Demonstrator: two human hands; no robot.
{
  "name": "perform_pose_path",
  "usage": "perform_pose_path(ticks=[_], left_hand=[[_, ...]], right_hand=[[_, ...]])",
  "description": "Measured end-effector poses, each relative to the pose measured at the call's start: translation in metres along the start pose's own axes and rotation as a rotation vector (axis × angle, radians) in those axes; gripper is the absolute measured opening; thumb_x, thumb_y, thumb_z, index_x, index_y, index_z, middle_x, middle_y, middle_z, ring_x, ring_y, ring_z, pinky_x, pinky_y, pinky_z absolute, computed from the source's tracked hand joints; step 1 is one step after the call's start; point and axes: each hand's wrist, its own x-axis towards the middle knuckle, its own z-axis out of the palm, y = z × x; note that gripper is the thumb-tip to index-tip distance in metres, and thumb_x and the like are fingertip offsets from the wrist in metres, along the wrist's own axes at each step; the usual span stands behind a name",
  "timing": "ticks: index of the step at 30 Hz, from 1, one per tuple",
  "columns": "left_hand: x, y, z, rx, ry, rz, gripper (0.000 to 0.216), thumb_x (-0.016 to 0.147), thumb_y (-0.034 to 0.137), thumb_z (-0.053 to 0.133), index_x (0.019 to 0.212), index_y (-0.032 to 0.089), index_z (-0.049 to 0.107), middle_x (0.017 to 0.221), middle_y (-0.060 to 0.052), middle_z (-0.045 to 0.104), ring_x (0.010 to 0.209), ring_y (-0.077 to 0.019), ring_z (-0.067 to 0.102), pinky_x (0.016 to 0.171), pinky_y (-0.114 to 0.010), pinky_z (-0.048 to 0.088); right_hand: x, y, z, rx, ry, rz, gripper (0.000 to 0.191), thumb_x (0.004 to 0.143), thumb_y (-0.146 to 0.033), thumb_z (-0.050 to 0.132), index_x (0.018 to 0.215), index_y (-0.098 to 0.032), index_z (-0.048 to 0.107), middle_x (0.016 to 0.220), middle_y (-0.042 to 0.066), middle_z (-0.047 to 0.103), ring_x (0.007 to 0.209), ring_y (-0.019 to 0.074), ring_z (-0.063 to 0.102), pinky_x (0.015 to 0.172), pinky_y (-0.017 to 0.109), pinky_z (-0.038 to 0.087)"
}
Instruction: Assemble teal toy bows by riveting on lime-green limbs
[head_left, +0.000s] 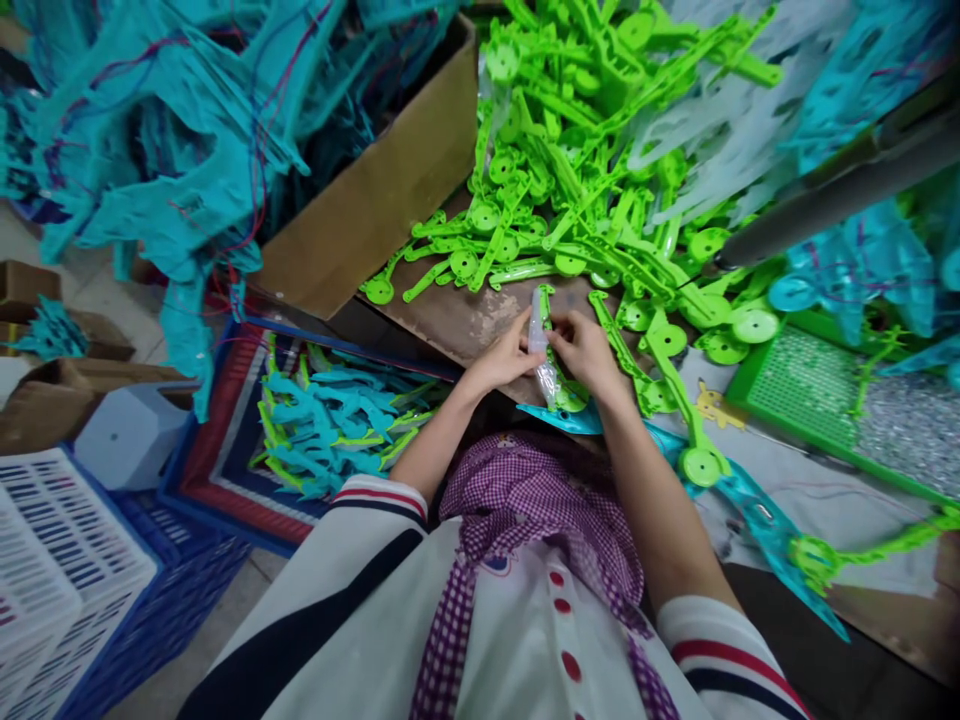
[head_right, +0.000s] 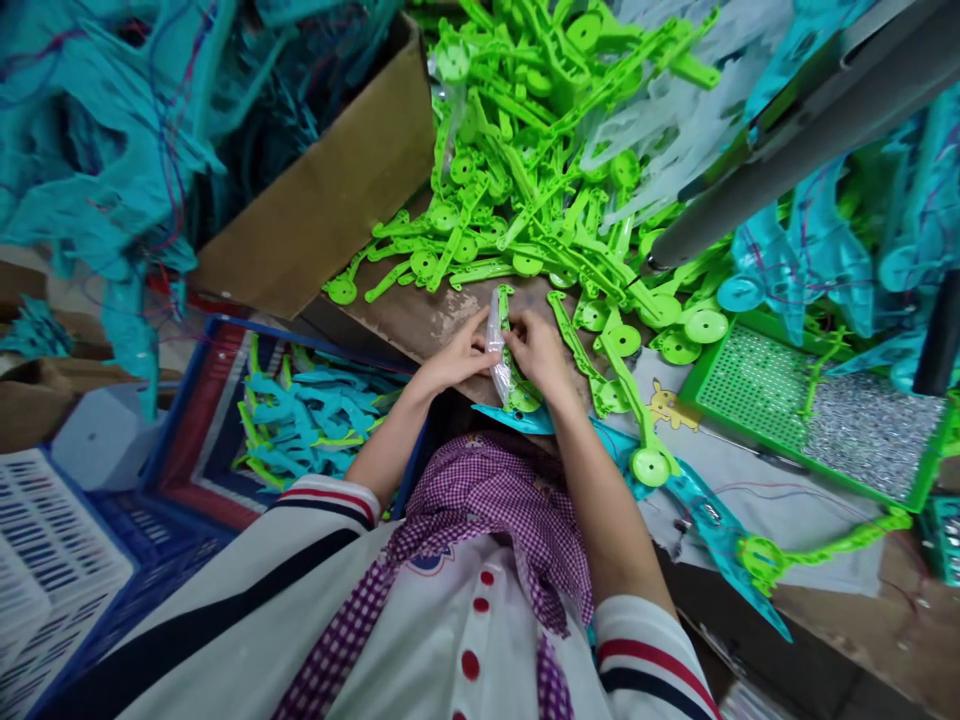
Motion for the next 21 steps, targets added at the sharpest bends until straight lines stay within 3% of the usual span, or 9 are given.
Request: perform_pose_path(ticks=[5, 9, 12, 15, 17, 21], left_hand=[[0.0, 0.014, -0.004, 0.284, -0.05, 0.004, 0.093, 0.085, 0.015, 0.068, 0.164, 0.018, 0.019, 0.086, -0.001, 0.069, 0.063, -0.0138, 0.064, 0.066, -0.028, 0.055], [-0.004, 0.03, -0.009, 0.612, -0.045, 0.05, 0.083, 0.086, 0.025, 0.071, 0.159, 0.014, 0.032, 0.086, -0.005, 0.072, 0.079, -0.0243, 0.07, 0.083, -0.038, 0.056], [-0.006, 0.039, -0.01, 0.822, 0.015, 0.162, 0.067, 0.089, 0.033, 0.071, 0.149, 0.014, 0.048, 0.116, -0.017, 0.071, 0.113, -0.0352, 0.067, 0.103, -0.049, 0.049], [-0.002, 0.042, -0.011, 0.973, 0.049, 0.335, 0.053, 0.088, 0.033, 0.073, 0.136, 0.016, 0.058, 0.153, -0.021, 0.05, 0.142, -0.0386, 0.046, 0.118, -0.054, 0.034], [0.002, 0.041, -0.011, 1.043, 0.017, 0.418, 0.051, 0.087, 0.031, 0.073, 0.133, 0.016, 0.058, 0.161, -0.019, 0.041, 0.149, -0.0363, 0.037, 0.123, -0.054, 0.026], [0.007, 0.036, -0.009, 1.134, -0.003, 0.473, 0.044, 0.089, 0.028, 0.069, 0.13, 0.014, 0.06, 0.161, -0.022, 0.041, 0.15, -0.0344, 0.038, 0.125, -0.055, 0.02]], right_hand=[[-0.001, -0.003, 0.002, -0.037, 0.021, -0.001, 0.024, 0.082, -0.025, 0.059, 0.102, -0.017, 0.069, 0.085, 0.008, 0.069, 0.075, 0.021, 0.059, 0.075, 0.035, 0.046], [-0.002, -0.002, 0.004, -0.032, 0.05, -0.028, 0.024, 0.083, -0.029, 0.057, 0.1, -0.017, 0.07, 0.085, 0.008, 0.069, 0.077, 0.0218, 0.06, 0.076, 0.036, 0.047], [-0.004, 0.0, 0.004, -0.027, 0.064, -0.041, 0.025, 0.085, -0.032, 0.058, 0.102, -0.018, 0.071, 0.088, 0.009, 0.071, 0.079, 0.0221, 0.06, 0.077, 0.037, 0.048], [-0.005, 0.0, 0.005, -0.032, 0.065, -0.045, 0.026, 0.085, -0.031, 0.058, 0.103, -0.018, 0.071, 0.091, 0.01, 0.072, 0.081, 0.0228, 0.062, 0.08, 0.038, 0.049], [-0.005, -0.001, 0.006, -0.032, 0.067, -0.05, 0.026, 0.086, -0.031, 0.058, 0.104, -0.018, 0.072, 0.094, 0.011, 0.074, 0.084, 0.0236, 0.064, 0.082, 0.039, 0.051], [-0.003, -0.002, 0.006, -0.021, 0.068, -0.049, 0.028, 0.087, -0.029, 0.058, 0.108, -0.018, 0.073, 0.107, 0.012, 0.076, 0.095, 0.0258, 0.067, 0.091, 0.043, 0.052]])
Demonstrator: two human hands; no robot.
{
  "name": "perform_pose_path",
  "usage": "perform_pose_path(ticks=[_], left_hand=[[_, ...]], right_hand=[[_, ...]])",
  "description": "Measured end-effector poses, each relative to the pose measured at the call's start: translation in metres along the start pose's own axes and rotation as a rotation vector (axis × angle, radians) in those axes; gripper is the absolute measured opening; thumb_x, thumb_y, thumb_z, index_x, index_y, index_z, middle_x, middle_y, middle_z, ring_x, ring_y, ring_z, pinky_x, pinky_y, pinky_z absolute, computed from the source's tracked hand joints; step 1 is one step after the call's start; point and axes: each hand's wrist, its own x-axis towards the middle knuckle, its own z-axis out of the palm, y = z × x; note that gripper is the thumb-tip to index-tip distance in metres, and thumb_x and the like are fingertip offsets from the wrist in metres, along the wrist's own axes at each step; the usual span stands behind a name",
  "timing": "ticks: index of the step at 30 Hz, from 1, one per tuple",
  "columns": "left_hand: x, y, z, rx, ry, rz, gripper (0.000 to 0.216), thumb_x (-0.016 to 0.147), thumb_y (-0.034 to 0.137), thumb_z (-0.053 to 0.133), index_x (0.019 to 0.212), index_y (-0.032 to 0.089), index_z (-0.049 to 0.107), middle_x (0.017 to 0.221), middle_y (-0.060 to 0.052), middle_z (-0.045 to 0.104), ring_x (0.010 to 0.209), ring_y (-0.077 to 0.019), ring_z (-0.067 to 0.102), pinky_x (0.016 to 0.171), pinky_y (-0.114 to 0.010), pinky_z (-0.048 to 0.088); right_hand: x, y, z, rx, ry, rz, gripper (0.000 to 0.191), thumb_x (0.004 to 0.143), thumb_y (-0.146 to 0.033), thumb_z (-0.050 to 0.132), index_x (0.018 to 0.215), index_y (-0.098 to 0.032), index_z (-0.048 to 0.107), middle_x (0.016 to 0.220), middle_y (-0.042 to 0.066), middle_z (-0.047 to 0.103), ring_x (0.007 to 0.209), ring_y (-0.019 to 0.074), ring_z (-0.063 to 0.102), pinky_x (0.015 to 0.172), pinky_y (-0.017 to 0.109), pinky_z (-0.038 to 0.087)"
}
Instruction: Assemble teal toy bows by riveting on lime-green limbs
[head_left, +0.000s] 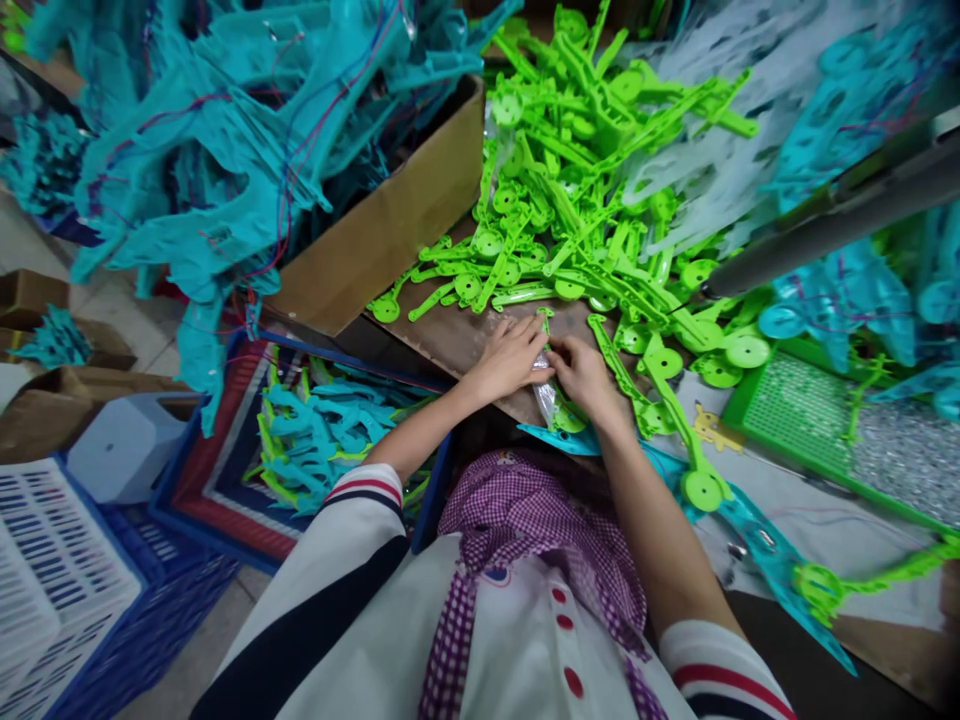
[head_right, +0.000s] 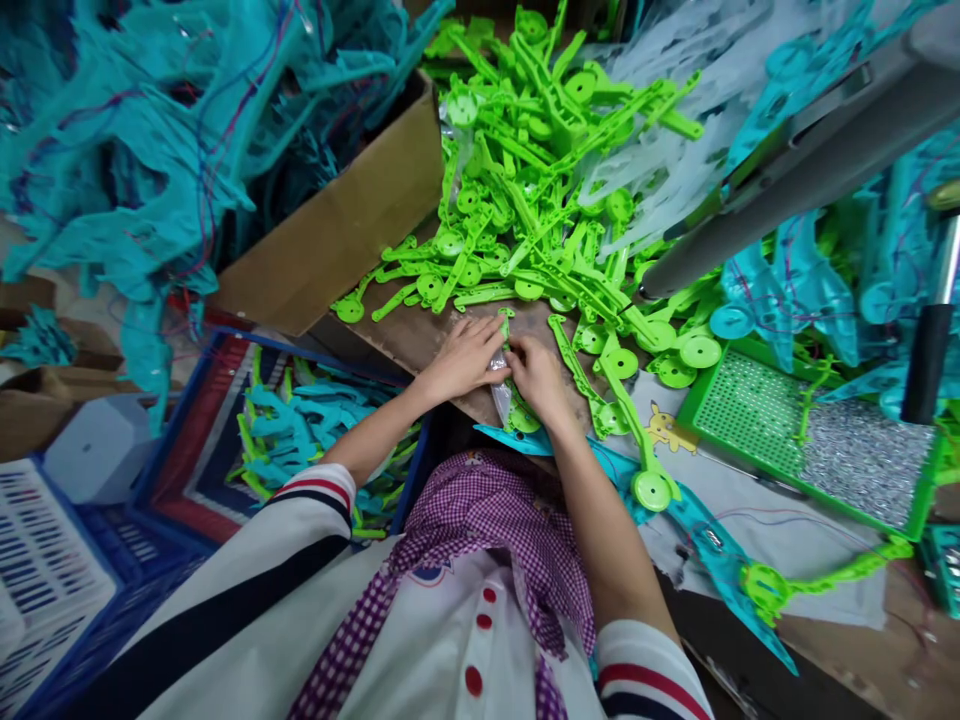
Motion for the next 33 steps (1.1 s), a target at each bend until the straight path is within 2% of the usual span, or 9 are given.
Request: perform_pose_path(ticks=[5, 10, 14, 17, 20, 23, 27, 31, 33], left_hand=[[-0.001, 0.006, 0.004, 0.055, 0.017, -0.014, 0.04, 0.087, 0.026, 0.068, 0.125, 0.014, 0.063, 0.16, -0.024, 0.041, 0.149, -0.0364, 0.039, 0.126, -0.063, 0.01], [0.0, 0.009, 0.005, 0.014, 0.03, -0.06, 0.045, 0.087, 0.025, 0.071, 0.13, 0.016, 0.061, 0.159, -0.023, 0.042, 0.148, -0.0389, 0.04, 0.122, -0.071, 0.001], [0.002, 0.004, 0.0, 0.0, 0.037, -0.06, 0.031, 0.093, 0.027, 0.064, 0.123, 0.017, 0.067, 0.155, -0.021, 0.049, 0.146, -0.0386, 0.044, 0.123, -0.071, -0.001], [0.002, -0.001, -0.008, 0.009, -0.001, -0.059, 0.029, 0.099, 0.022, 0.051, 0.123, 0.019, 0.067, 0.154, -0.018, 0.052, 0.144, -0.0349, 0.046, 0.122, -0.072, 0.001], [0.003, -0.004, -0.012, -0.003, -0.011, -0.05, 0.031, 0.098, 0.02, 0.05, 0.125, 0.021, 0.066, 0.153, -0.015, 0.053, 0.144, -0.0329, 0.046, 0.122, -0.072, 0.005], [0.007, -0.001, -0.012, 0.003, -0.014, -0.049, 0.032, 0.098, 0.02, 0.05, 0.126, 0.02, 0.065, 0.154, -0.016, 0.053, 0.141, -0.0337, 0.047, 0.122, -0.071, 0.006], [0.001, 0.002, -0.015, 0.008, 0.012, -0.053, 0.029, 0.097, 0.018, 0.051, 0.121, 0.018, 0.067, 0.15, -0.018, 0.056, 0.14, -0.0349, 0.049, 0.123, -0.069, 0.005], [-0.007, 0.003, -0.032, -0.055, 0.109, -0.018, 0.025, 0.097, 0.025, 0.057, 0.12, 0.023, 0.067, 0.146, -0.014, 0.058, 0.139, -0.0338, 0.049, 0.123, -0.066, 0.006], [0.008, 0.011, -0.041, -0.107, 0.167, 0.037, 0.023, 0.098, 0.029, 0.058, 0.119, 0.026, 0.067, 0.141, -0.011, 0.062, 0.135, -0.0324, 0.052, 0.123, -0.064, 0.01]], right_hand=[[-0.006, -0.009, -0.019, -0.013, -0.091, -0.006, 0.029, 0.092, -0.032, 0.056, 0.111, -0.021, 0.075, 0.109, 0.011, 0.076, 0.103, 0.0283, 0.068, 0.096, 0.047, 0.052], [0.002, -0.061, -0.043, 0.085, 0.088, -0.034, 0.038, 0.097, -0.046, 0.055, 0.122, -0.022, 0.072, 0.112, 0.011, 0.073, 0.093, 0.0242, 0.069, 0.089, 0.046, 0.056], [0.006, -0.09, -0.064, 0.239, 0.145, -0.084, 0.045, 0.099, -0.053, 0.051, 0.128, -0.023, 0.068, 0.115, 0.01, 0.073, 0.099, 0.0226, 0.07, 0.091, 0.042, 0.057], [-0.032, -0.067, -0.089, 0.231, 0.161, 0.024, 0.042, 0.095, -0.052, 0.059, 0.124, -0.025, 0.071, 0.118, 0.01, 0.074, 0.101, 0.0241, 0.071, 0.09, 0.041, 0.058], [-0.091, -0.035, -0.108, 0.075, 0.283, 0.175, 0.036, 0.092, -0.052, 0.061, 0.11, -0.023, 0.075, 0.101, 0.01, 0.077, 0.089, 0.0265, 0.072, 0.08, 0.044, 0.059], [-0.13, -0.028, -0.105, -0.076, 0.325, 0.142, 0.03, 0.095, -0.046, 0.058, 0.108, -0.025, 0.075, 0.1, 0.01, 0.077, 0.09, 0.0266, 0.073, 0.08, 0.044, 0.059], [-0.136, -0.029, -0.096, -0.107, 0.128, -0.071, 0.022, 0.095, -0.041, 0.059, 0.102, -0.029, 0.076, 0.106, 0.008, 0.076, 0.098, 0.0263, 0.073, 0.089, 0.044, 0.059], [-0.141, -0.014, -0.126, -0.155, 0.397, 0.048, 0.02, 0.095, -0.042, 0.058, 0.093, -0.029, 0.073, 0.094, 0.01, 0.076, 0.086, 0.0292, 0.072, 0.079, 0.049, 0.058], [-0.142, -0.012, -0.134, -0.145, 0.471, 0.101, 0.017, 0.094, -0.044, 0.06, 0.09, -0.031, 0.072, 0.089, 0.008, 0.075, 0.081, 0.029, 0.071, 0.075, 0.049, 0.058]])
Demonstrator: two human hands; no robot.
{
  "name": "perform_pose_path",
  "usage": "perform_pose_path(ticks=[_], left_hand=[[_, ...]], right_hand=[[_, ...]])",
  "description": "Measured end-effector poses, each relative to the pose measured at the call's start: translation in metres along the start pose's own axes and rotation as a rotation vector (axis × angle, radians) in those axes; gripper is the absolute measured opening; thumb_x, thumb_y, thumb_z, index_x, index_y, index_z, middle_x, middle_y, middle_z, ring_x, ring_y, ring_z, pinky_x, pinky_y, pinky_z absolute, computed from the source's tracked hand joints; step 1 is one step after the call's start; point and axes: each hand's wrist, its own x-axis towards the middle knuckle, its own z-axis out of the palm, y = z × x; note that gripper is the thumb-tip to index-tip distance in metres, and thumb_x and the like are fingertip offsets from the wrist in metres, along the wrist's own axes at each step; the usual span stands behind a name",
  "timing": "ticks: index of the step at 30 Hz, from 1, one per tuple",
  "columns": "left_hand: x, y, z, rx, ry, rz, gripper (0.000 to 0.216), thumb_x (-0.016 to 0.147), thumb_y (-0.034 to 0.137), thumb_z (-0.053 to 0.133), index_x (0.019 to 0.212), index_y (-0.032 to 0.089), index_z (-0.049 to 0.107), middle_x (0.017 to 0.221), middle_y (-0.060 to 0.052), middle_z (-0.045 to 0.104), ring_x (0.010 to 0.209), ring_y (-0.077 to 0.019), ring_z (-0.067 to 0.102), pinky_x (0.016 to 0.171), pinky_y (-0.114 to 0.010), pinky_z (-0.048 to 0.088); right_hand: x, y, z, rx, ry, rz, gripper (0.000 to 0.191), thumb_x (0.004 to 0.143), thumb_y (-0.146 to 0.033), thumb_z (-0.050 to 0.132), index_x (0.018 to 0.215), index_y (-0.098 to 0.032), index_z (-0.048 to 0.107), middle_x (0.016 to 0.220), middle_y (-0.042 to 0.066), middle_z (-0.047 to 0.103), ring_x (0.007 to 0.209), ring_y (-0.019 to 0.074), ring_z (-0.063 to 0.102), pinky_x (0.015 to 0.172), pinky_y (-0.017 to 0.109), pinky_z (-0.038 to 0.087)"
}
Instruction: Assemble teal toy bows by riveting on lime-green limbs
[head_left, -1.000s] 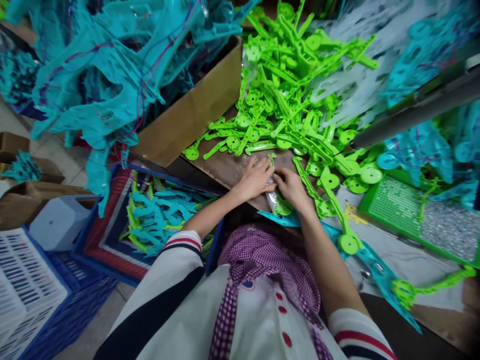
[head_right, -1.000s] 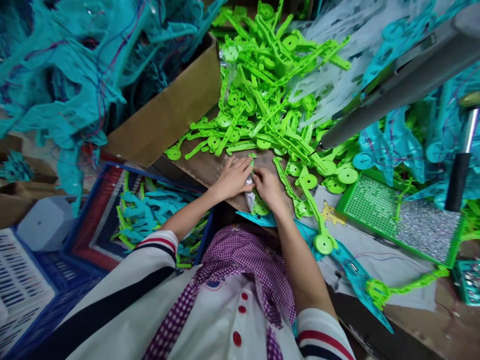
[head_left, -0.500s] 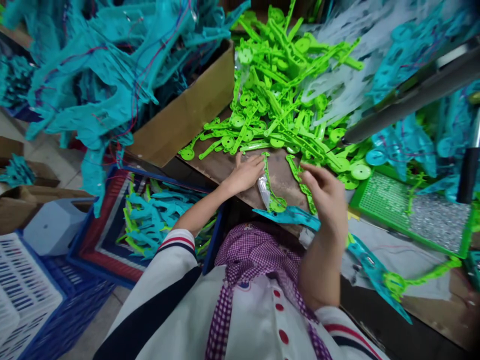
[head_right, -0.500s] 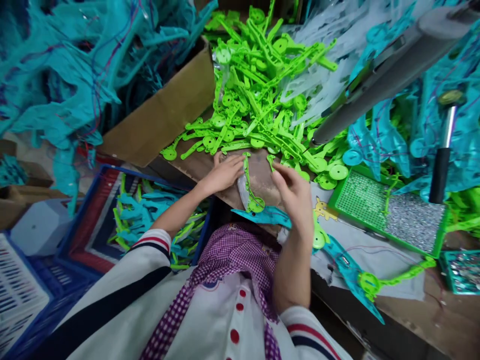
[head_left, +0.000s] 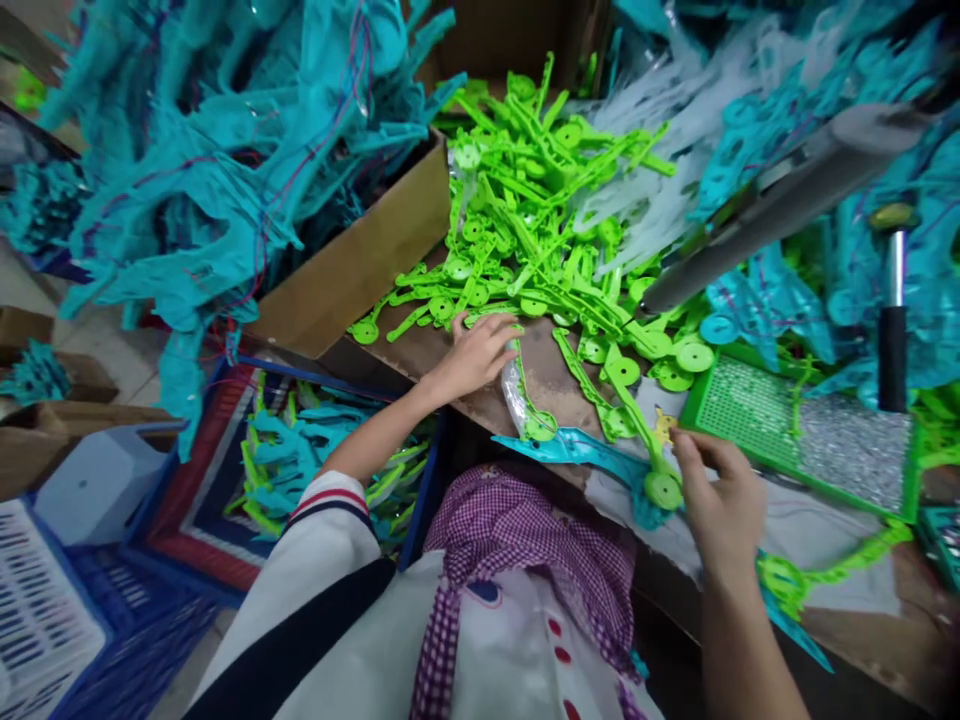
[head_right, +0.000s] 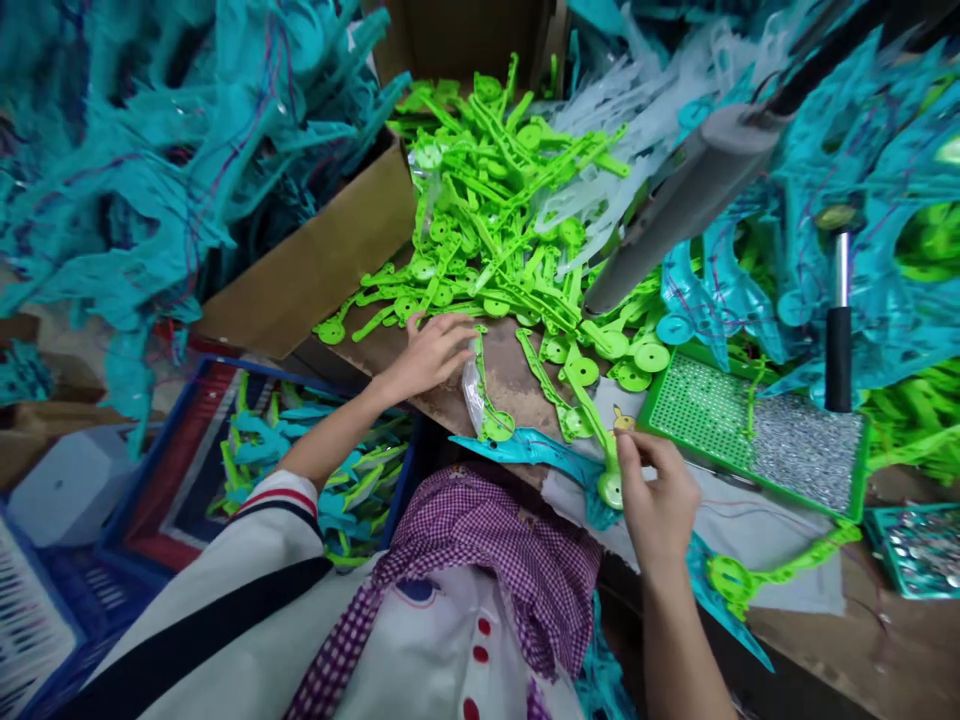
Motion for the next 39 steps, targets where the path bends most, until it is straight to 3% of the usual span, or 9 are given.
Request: perform_pose_path(ticks=[3, 6, 10, 14, 17, 20, 32, 36, 39], left_hand=[[0.064, 0.021, 0.009, -0.046, 0.093, 0.073, 0.022, 0.099, 0.03, 0.058, 0.117, 0.024, 0.067, 0.129, -0.009, 0.067, 0.13, -0.0311, 0.055, 0.121, -0.063, 0.014], [0.145, 0.037, 0.037, 0.007, 0.122, 0.005, 0.022, 0.096, 0.023, 0.061, 0.117, 0.021, 0.067, 0.129, -0.012, 0.066, 0.135, -0.0341, 0.051, 0.119, -0.066, 0.013], [0.203, 0.036, 0.065, 0.082, 0.021, -0.016, 0.015, 0.091, 0.017, 0.069, 0.105, 0.017, 0.07, 0.112, -0.013, 0.072, 0.133, -0.0365, 0.052, 0.118, -0.067, 0.014], [0.199, 0.03, 0.053, 0.042, 0.086, -0.08, 0.014, 0.099, 0.019, 0.056, 0.103, 0.014, 0.069, 0.113, -0.009, 0.071, 0.129, -0.0301, 0.055, 0.115, -0.054, 0.025], [0.183, 0.023, 0.033, 0.011, 0.181, -0.145, 0.023, 0.103, 0.024, 0.048, 0.111, 0.014, 0.067, 0.119, -0.007, 0.068, 0.122, -0.0259, 0.058, 0.109, -0.047, 0.031], [0.165, 0.008, 0.025, 0.027, 0.174, -0.145, 0.014, 0.099, 0.024, 0.057, 0.104, 0.018, 0.069, 0.112, -0.006, 0.071, 0.117, -0.0272, 0.059, 0.108, -0.048, 0.03], [0.145, -0.019, 0.047, 0.095, 0.243, -0.025, 0.023, 0.099, 0.044, 0.058, 0.097, 0.026, 0.072, 0.109, -0.008, 0.074, 0.124, -0.0305, 0.054, 0.109, -0.053, 0.025], [0.145, -0.02, 0.047, 0.098, 0.268, 0.011, 0.019, 0.097, 0.046, 0.061, 0.095, 0.031, 0.073, 0.109, -0.007, 0.074, 0.122, -0.0313, 0.056, 0.112, -0.06, 0.024], [0.129, -0.005, 0.044, 0.113, 0.242, -0.016, 0.026, 0.093, 0.045, 0.07, 0.116, 0.034, 0.07, 0.122, -0.007, 0.072, 0.126, -0.03, 0.055, 0.113, -0.06, 0.025]], right_hand=[[0.002, -0.016, 0.016, 0.115, -0.166, -0.099, 0.019, 0.094, -0.044, 0.06, 0.087, -0.031, 0.071, 0.088, 0.007, 0.075, 0.083, 0.028, 0.072, 0.078, 0.048, 0.059], [-0.004, -0.036, 0.04, 0.19, -0.244, -0.177, 0.022, 0.096, -0.042, 0.057, 0.088, -0.027, 0.071, 0.091, 0.006, 0.076, 0.087, 0.0255, 0.073, 0.081, 0.044, 0.06], [-0.034, -0.045, 0.019, 0.192, -0.208, -0.132, 0.011, 0.095, -0.031, 0.06, 0.095, -0.031, 0.071, 0.093, 0.003, 0.076, 0.087, 0.0235, 0.073, 0.079, 0.041, 0.059], [-0.048, -0.043, -0.01, 0.198, -0.237, -0.169, 0.016, 0.094, -0.024, 0.062, 0.101, -0.034, 0.071, 0.094, 0.001, 0.075, 0.085, 0.0235, 0.072, 0.077, 0.04, 0.058], [-0.033, -0.029, -0.001, 0.125, -0.214, -0.224, 0.011, 0.095, -0.029, 0.062, 0.098, -0.031, 0.072, 0.095, 0.004, 0.076, 0.087, 0.0251, 0.072, 0.079, 0.042, 0.056], [-0.02, -0.003, 0.005, -0.022, -0.138, -0.183, 0.015, 0.095, -0.036, 0.061, 0.094, -0.028, 0.073, 0.097, 0.007, 0.076, 0.089, 0.0273, 0.072, 0.081, 0.044, 0.055], [0.026, 0.044, -0.002, -0.304, -0.08, -0.062, 0.039, 0.098, -0.05, 0.053, 0.093, -0.019, 0.076, 0.089, 0.009, 0.074, 0.076, 0.0215, 0.065, 0.072, 0.035, 0.044], [0.012, 0.042, 0.006, -0.29, -0.143, -0.181, 0.037, 0.101, -0.046, 0.05, 0.094, -0.02, 0.075, 0.092, 0.008, 0.075, 0.081, 0.0205, 0.067, 0.073, 0.034, 0.043], [0.001, 0.028, 0.013, -0.312, -0.161, -0.366, 0.03, 0.102, -0.039, 0.053, 0.096, -0.019, 0.074, 0.096, 0.008, 0.076, 0.09, 0.0225, 0.069, 0.078, 0.035, 0.042]])
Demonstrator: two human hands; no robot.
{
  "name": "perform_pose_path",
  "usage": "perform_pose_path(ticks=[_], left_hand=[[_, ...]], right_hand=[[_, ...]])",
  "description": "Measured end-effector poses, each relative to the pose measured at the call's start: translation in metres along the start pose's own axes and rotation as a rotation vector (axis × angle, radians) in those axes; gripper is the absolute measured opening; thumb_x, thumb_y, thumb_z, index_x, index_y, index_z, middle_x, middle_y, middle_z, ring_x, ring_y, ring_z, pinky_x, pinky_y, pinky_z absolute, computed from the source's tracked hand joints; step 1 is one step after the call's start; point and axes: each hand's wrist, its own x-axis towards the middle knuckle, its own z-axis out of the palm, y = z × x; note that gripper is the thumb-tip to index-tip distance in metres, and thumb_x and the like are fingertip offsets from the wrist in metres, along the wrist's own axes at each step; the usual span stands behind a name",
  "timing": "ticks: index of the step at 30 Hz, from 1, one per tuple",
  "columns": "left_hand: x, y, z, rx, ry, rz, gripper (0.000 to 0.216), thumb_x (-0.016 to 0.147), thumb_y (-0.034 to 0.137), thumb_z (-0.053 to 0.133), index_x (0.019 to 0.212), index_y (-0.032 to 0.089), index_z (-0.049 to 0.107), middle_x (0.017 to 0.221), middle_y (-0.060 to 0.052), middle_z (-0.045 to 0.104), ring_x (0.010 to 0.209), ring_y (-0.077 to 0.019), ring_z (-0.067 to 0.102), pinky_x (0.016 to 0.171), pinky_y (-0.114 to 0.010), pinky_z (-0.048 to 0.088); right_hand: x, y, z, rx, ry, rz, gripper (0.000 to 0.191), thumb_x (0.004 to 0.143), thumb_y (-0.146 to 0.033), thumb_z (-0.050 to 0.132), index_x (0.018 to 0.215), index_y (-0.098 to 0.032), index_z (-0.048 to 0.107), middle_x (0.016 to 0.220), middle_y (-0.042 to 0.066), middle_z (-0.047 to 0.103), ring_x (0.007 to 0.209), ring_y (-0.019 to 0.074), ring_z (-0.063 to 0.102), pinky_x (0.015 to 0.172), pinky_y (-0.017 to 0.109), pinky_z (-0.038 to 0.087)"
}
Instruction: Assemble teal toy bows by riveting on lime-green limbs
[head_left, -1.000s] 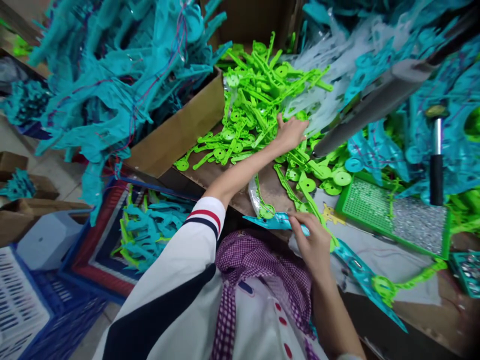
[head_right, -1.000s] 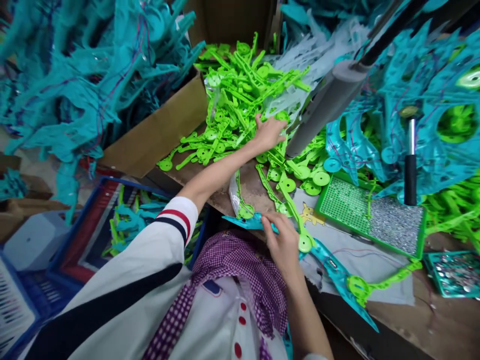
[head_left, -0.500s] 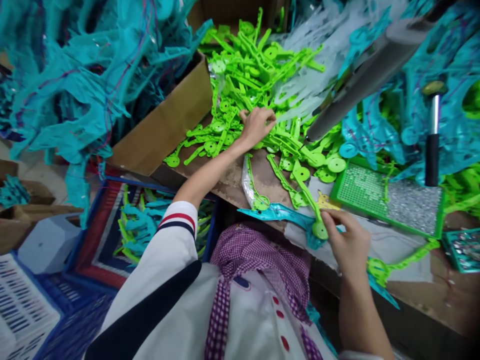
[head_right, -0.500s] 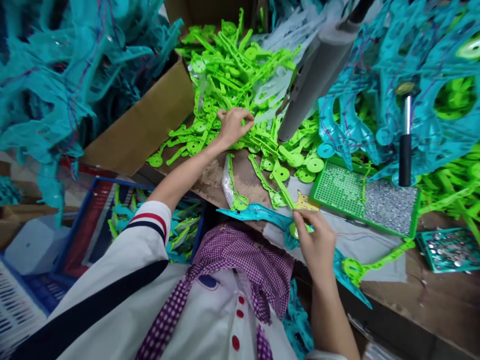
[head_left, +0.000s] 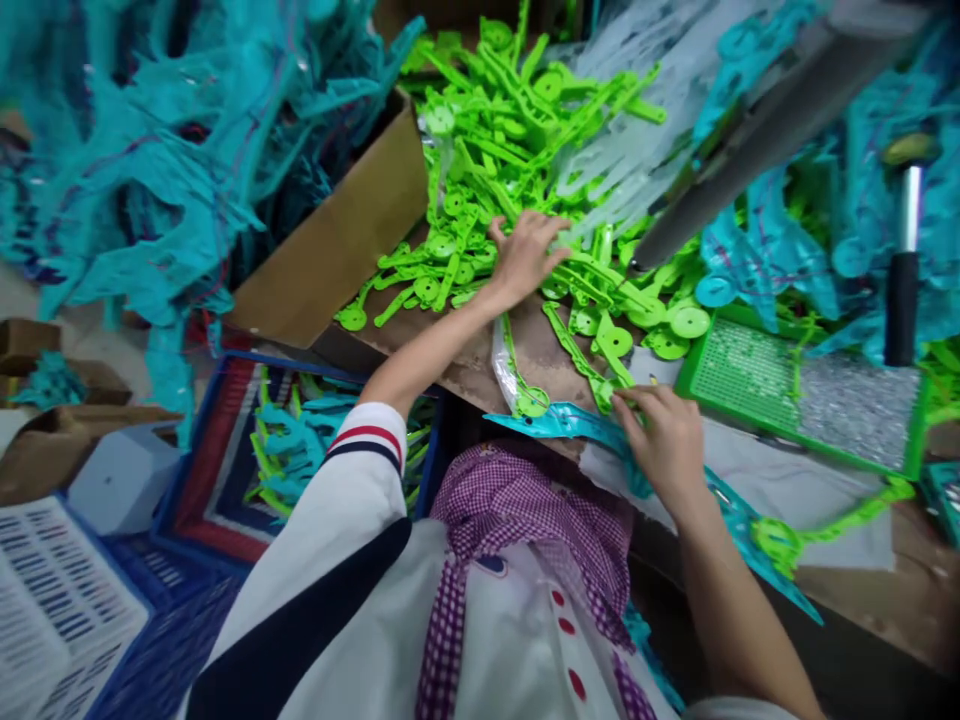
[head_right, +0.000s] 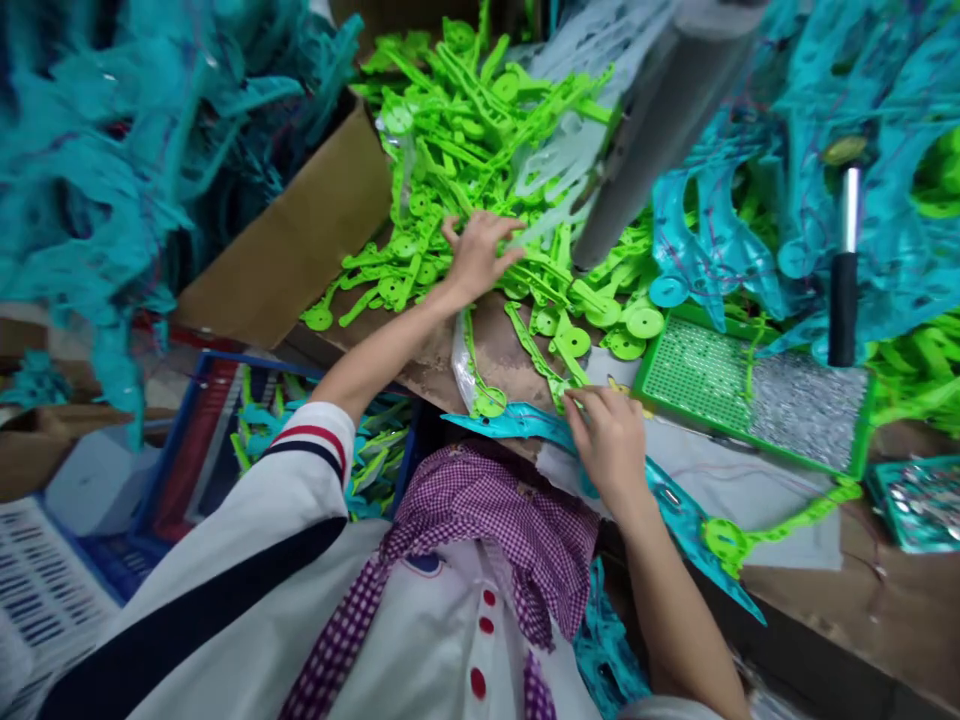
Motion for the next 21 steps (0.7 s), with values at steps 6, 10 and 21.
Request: perform_pose_path(ticks=[6, 10, 21], left_hand=[[-0.12, -0.027, -0.058, 0.142, 0.256, -0.21, 0.03, 0.094, 0.045, 0.068, 0.119, 0.029, 0.071, 0.124, -0.008, 0.07, 0.124, -0.0272, 0.059, 0.114, -0.05, 0.027], [-0.178, -0.083, -0.076, 0.204, 0.37, -0.524, 0.045, 0.087, 0.04, 0.077, 0.127, 0.023, 0.066, 0.127, -0.011, 0.066, 0.124, -0.0289, 0.059, 0.106, -0.042, 0.038], [-0.158, -0.116, -0.061, 0.145, 0.271, -0.338, 0.014, 0.094, 0.03, 0.068, 0.101, 0.021, 0.075, 0.101, -0.01, 0.075, 0.103, -0.0261, 0.067, 0.095, -0.04, 0.044]], right_hand=[[-0.036, -0.021, -0.023, 0.152, 0.076, -0.033, 0.015, 0.097, -0.031, 0.063, 0.099, -0.017, 0.07, 0.093, 0.007, 0.073, 0.086, 0.0207, 0.069, 0.08, 0.034, 0.045], [-0.047, -0.037, -0.014, 0.278, 0.043, -0.074, 0.009, 0.097, -0.026, 0.064, 0.098, -0.018, 0.067, 0.088, 0.004, 0.072, 0.081, 0.0176, 0.068, 0.078, 0.032, 0.047], [-0.057, -0.059, -0.011, 0.276, -0.047, -0.259, 0.009, 0.098, -0.023, 0.061, 0.104, -0.02, 0.067, 0.093, 0.002, 0.075, 0.083, 0.0157, 0.07, 0.08, 0.033, 0.047]])
